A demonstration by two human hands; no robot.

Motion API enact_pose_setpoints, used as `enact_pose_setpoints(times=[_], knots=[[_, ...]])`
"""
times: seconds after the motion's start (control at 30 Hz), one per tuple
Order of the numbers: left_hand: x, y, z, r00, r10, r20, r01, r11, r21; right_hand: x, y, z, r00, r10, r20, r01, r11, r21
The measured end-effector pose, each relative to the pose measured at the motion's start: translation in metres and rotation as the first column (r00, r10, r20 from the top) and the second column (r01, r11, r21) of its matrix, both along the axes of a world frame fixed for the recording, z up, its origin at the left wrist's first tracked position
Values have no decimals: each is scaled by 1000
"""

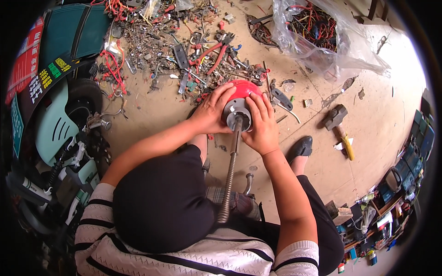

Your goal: The person disassembles a red mechanical component using a screwdriver while sitting on the floor. They remove screws from the housing and then pull a spring-loaded rod through the center of the part.

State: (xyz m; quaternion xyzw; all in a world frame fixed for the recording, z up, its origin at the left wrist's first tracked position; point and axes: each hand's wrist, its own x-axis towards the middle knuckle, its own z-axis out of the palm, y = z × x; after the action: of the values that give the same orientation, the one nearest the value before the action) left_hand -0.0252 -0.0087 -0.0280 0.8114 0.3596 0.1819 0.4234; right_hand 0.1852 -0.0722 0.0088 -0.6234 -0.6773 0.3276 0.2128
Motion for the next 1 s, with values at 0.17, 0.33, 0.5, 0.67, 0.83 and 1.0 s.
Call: enact_pose_setpoints(times=[0.17,0.33,0.5,0.67,0.83,1.0], knots=[[-2,-1,3,999,23,-28,-23,1000,8,-7,-2,4,999,-28,18,28,999,-22],[-2,0,4,1000,23,-11,-23,1000,12,-10,-4,-1,998,-70,1,70,996,-60],[-6,-4,2,997,68,-23,-69,996,-57,-10,-6,-2,999,-40,18,41,994,-106],[-12,3,-2,996,52,67,-41,986,-162,-12,-3,1,996,-32,78,41,993,-113],[-25,18,-10,983,-30,183,85,952,-296,-10,-4,0,998,-15,62,22,992,-122],[-24,20,-8,986,-20,166,73,945,-320,-8,-6,-7,998,-6,68,14,993,-116]])
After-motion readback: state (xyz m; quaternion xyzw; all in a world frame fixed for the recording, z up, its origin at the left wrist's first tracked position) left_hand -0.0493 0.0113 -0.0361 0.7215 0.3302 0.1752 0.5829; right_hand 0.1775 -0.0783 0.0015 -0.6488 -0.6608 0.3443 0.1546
